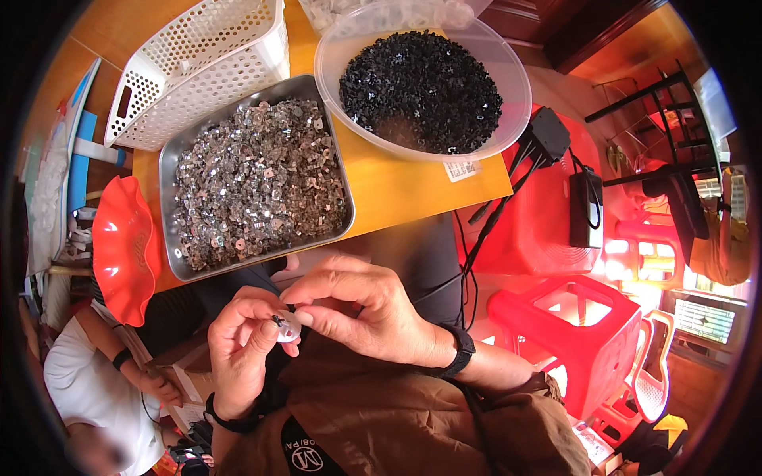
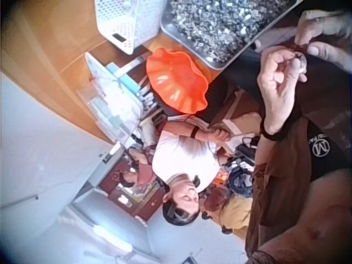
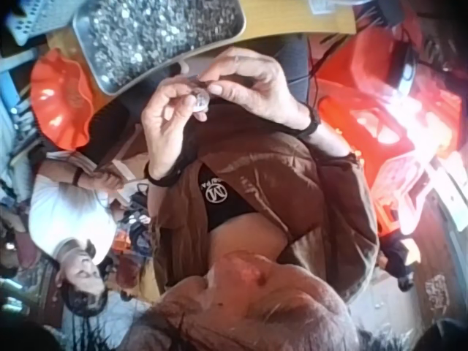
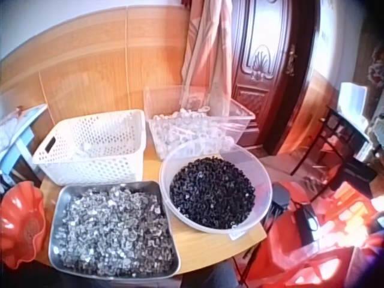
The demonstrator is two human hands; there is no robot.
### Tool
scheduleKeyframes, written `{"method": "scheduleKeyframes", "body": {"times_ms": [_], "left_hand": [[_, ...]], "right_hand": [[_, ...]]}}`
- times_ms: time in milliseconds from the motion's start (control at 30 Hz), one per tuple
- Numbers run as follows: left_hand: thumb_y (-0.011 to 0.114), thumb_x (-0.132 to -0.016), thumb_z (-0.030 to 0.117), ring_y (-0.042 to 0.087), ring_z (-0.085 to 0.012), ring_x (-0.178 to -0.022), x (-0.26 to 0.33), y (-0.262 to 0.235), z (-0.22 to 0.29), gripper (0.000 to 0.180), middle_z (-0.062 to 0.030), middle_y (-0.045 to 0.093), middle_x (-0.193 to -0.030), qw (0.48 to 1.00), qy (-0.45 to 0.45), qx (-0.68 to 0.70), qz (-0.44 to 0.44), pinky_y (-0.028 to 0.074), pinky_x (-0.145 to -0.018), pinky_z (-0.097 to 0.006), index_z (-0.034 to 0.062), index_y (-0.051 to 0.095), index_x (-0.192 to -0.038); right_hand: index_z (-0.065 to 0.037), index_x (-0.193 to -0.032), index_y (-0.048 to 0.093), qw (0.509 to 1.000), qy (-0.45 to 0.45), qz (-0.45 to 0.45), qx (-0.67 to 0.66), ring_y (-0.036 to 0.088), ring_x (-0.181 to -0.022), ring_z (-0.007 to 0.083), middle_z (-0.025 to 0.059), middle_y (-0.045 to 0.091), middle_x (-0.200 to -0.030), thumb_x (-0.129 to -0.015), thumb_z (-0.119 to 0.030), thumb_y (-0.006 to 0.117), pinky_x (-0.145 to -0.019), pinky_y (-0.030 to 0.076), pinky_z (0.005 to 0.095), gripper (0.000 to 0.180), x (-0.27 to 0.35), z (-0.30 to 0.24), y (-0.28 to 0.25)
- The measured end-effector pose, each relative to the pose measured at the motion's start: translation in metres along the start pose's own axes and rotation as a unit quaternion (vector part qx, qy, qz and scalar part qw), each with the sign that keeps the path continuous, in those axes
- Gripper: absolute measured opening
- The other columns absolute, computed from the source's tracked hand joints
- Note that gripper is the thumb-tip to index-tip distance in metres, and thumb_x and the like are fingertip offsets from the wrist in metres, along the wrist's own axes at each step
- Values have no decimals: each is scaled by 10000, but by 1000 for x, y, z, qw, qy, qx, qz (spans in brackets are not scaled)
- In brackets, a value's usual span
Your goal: Assemble small plastic components with decorative beads and flakes at a workshop bench.
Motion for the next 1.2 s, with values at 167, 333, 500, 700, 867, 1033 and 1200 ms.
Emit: {"method": "scheduleKeyframes", "body": {"times_ms": [167,333,500,700,867,1033,1200], "left_hand": [[616,-858,22,602,-156,-775,1,-2,3,94,-96,516,-985,1000,10,-18,17,533,-615,-266,-25,572,-927],[624,-848,4,599,-149,-760,0,0,5,103,-97,512,-976,999,20,-47,16,531,-631,-259,-33,566,-925],[627,-838,-18,594,-144,-774,2,0,6,115,-97,507,-978,998,34,-49,17,528,-648,-252,-38,564,-932],[642,-822,-30,580,-136,-810,4,-3,11,133,-96,507,-978,991,74,-100,39,506,-656,-238,-25,573,-935],[680,-782,-39,570,-119,-778,7,-2,24,166,-78,528,-940,963,132,-227,62,458,-656,-220,13,603,-919],[683,-777,-46,574,-122,-787,7,-1,26,168,-82,530,-935,958,141,-243,63,466,-666,-222,10,602,-912],[664,-791,-55,590,-135,-824,5,-3,17,147,-90,512,-967,982,104,-146,51,493,-688,-229,-12,593,-913]], "right_hand": [[-49,-942,676,998,-53,-4,35,606,-757,152,76,644,-900,-780,-52,700,-644,494,275,164,-1,-9,5],[-66,-906,678,1000,-8,5,25,507,-567,61,44,616,-852,-783,-71,707,-462,402,214,127,3,1,4],[-65,-896,676,1000,-5,3,18,508,-570,64,30,606,-828,-782,-67,709,-465,399,212,119,3,1,4],[-58,-896,678,1000,23,-2,12,560,-661,105,41,621,-842,-765,-68,728,-517,439,225,141,5,2,6],[-56,-875,679,999,28,3,24,607,-743,147,53,634,-845,-747,-69,747,-579,482,246,145,7,7,7],[-64,-827,668,999,37,14,23,608,-742,159,51,632,-820,-726,-47,748,-593,481,259,131,7,9,7],[-66,-793,651,999,40,24,27,600,-711,150,44,627,-802,-700,-18,722,-575,474,253,127,10,8,6]]}}
Point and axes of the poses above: each hand's wrist, its own x-axis away from the middle knuckle, its own y-axis out of the palm, z = x × y, the point moved 10 cm from there along -x, towards the middle knuckle
